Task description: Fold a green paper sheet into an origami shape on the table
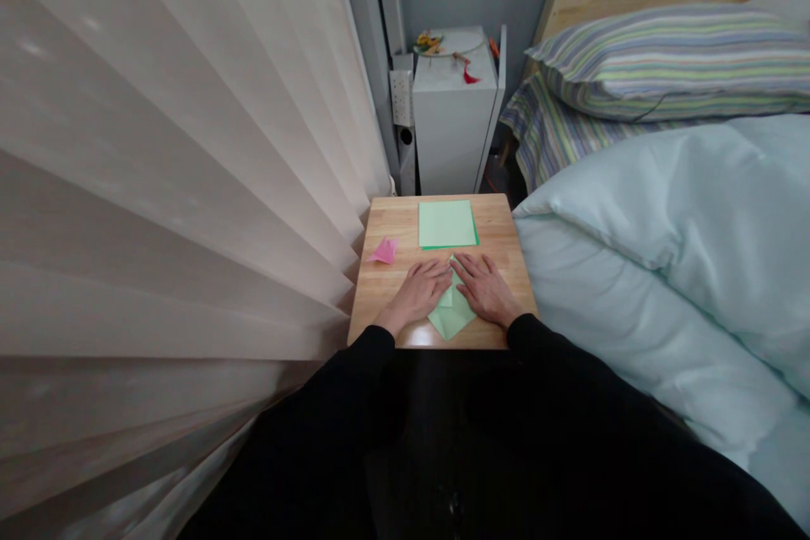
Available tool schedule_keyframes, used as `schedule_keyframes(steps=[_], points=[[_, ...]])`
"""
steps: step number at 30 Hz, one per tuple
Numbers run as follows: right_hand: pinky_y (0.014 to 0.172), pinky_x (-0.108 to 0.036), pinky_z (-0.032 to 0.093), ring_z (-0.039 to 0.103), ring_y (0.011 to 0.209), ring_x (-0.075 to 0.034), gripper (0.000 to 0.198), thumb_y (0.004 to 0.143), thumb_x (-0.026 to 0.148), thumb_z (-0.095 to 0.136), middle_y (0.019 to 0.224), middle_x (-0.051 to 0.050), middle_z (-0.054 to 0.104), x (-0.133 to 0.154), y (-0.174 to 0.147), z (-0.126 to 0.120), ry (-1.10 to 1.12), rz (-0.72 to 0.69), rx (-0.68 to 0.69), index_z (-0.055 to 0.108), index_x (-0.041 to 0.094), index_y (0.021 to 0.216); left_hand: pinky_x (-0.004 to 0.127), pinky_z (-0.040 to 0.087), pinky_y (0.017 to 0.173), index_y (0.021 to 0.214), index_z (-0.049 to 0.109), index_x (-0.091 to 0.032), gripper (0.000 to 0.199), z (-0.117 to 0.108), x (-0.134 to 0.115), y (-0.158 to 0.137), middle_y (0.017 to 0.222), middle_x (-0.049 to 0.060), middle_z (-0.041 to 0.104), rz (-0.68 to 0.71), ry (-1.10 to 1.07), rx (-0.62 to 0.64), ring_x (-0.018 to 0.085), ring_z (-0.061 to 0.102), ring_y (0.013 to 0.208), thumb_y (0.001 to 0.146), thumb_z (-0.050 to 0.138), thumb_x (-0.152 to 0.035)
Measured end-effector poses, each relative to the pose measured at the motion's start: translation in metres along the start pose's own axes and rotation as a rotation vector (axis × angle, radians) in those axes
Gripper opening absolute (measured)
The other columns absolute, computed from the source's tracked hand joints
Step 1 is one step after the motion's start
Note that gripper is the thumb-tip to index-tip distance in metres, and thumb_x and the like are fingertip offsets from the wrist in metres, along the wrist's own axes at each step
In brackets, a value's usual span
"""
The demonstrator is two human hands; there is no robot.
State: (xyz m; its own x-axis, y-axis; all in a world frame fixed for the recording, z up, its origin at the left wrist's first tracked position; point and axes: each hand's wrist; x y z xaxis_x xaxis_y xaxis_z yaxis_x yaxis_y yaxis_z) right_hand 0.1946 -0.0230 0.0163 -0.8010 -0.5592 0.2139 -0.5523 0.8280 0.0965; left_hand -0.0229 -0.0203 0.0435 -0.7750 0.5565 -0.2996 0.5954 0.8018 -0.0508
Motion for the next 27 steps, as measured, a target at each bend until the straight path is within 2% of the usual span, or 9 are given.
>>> schedule_keyframes(steps=[3,9,12,16,27], points=[[0.124,-0.055,0.017,0.030,0.153,-0.027,0.057,0.106,0.036,0.032,0.166,-0.014,0.033,-0.004,0.000,0.001,0.021,-0.016,0.009,0.034,0.015,0.159,0.044,0.026,0.123,0.150,0.050,-0.023,0.048,0.007,-0.001,0.000,0.158,0.005,0.049,0.007,0.080,-0.078,0.023,0.036,0.149,0.106,0.034,-0.036],[0.123,-0.061,0.014,0.028,0.154,-0.029,0.057,0.106,0.034,0.034,0.166,-0.014,0.033,-0.009,0.002,0.000,0.024,0.021,0.009,0.033,0.016,0.159,0.052,0.019,0.126,0.159,0.034,-0.018,0.056,0.017,-0.010,-0.008,0.165,0.007,0.037,-0.022,0.190,-0.128,0.028,0.026,0.155,0.106,0.032,-0.035],[0.121,-0.065,0.016,0.029,0.154,-0.031,0.054,0.105,0.031,0.033,0.165,-0.015,0.033,-0.007,0.002,0.002,0.001,0.073,-0.011,0.038,0.017,0.157,0.054,0.018,0.127,0.160,0.031,-0.018,0.057,0.018,-0.011,-0.009,0.166,0.007,0.035,-0.054,0.189,-0.124,0.029,0.024,0.155,0.105,0.031,-0.035],[0.121,-0.062,0.020,0.033,0.152,-0.030,0.052,0.105,0.027,0.032,0.163,-0.015,0.038,-0.006,0.002,0.007,0.005,0.118,-0.061,0.042,0.017,0.155,0.057,0.018,0.126,0.161,0.028,-0.019,0.058,0.020,-0.010,-0.008,0.167,0.007,0.033,-0.053,0.176,-0.112,0.029,0.022,0.156,0.105,0.031,-0.035],[0.123,-0.058,0.020,0.035,0.151,-0.027,0.051,0.105,0.027,0.033,0.161,-0.014,0.042,-0.008,0.001,0.009,0.021,0.124,-0.087,0.044,0.016,0.154,0.056,0.018,0.126,0.161,0.028,-0.020,0.058,0.014,-0.005,-0.007,0.167,0.006,0.032,-0.027,0.179,-0.063,0.029,0.022,0.157,0.105,0.033,-0.036]])
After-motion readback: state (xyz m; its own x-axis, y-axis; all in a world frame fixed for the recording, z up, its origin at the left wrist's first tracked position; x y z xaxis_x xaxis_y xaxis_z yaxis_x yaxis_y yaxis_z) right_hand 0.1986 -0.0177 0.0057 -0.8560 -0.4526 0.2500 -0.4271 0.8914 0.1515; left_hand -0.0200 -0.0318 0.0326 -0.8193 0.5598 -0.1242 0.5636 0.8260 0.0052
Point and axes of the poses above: each hand's wrist, its own y-axis towards the middle knuckle, its own z-axis out of the palm, x = y × z
